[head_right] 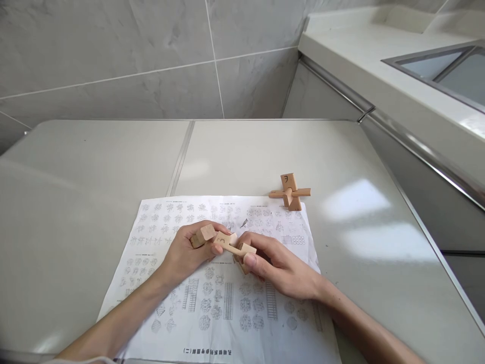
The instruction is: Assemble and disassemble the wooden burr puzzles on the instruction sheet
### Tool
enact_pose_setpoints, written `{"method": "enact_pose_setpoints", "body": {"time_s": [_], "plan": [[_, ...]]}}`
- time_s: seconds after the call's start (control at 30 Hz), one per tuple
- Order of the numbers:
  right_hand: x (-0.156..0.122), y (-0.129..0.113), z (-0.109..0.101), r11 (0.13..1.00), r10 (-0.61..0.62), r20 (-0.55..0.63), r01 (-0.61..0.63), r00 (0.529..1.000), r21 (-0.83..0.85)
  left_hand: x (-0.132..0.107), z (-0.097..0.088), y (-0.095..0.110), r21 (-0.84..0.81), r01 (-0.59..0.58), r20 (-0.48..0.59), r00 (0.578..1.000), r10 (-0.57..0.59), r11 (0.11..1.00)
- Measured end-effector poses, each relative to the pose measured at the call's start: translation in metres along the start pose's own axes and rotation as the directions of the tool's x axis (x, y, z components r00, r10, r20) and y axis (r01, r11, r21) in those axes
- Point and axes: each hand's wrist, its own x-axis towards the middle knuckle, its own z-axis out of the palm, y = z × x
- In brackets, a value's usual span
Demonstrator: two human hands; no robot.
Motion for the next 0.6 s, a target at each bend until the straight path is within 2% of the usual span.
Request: {"method": "enact_pose_setpoints", "body": {"time_s": [0.13, 0.27, 0.37, 0.47, 0.6], "plan": [[0.0003, 0.0, -0.0005, 1.0, 0.015, -0.05, -0.014, 0.999, 0.015, -0.0021, 0.0002, -0.0014, -0.054, 0.034, 0.023, 0.999, -0.033, 0.998], [0.0012, 0.0014, -0.0008, 1.0, -0.011, -0.114, 0.012, 0.993, 0.005, -0.003, -0.0009, -0.0042, -0.18, 0.04, 0.071, 0.997, -0.028, 0.983], [0.0025, 0.0014, 0.0003, 0.998, -0.05, -0.137, 0.046, 0.989, -0.032, -0.0028, -0.001, -0.0061, -0.246, 0.087, 0.126, 0.99, -0.057, 0.965], [0.0042, -0.0005, 0.0022, 0.991, -0.093, -0.161, 0.076, 0.983, -0.108, -0.0034, 0.0006, -0.0075, -0.224, 0.12, 0.191, 0.978, -0.077, 0.967], [0.0045, -0.0023, 0.0034, 0.974, -0.134, -0.174, 0.098, 0.976, -0.202, -0.0052, 0.0028, -0.0084, -0.147, 0.02, 0.34, 0.94, 0.032, 0.989]]}}
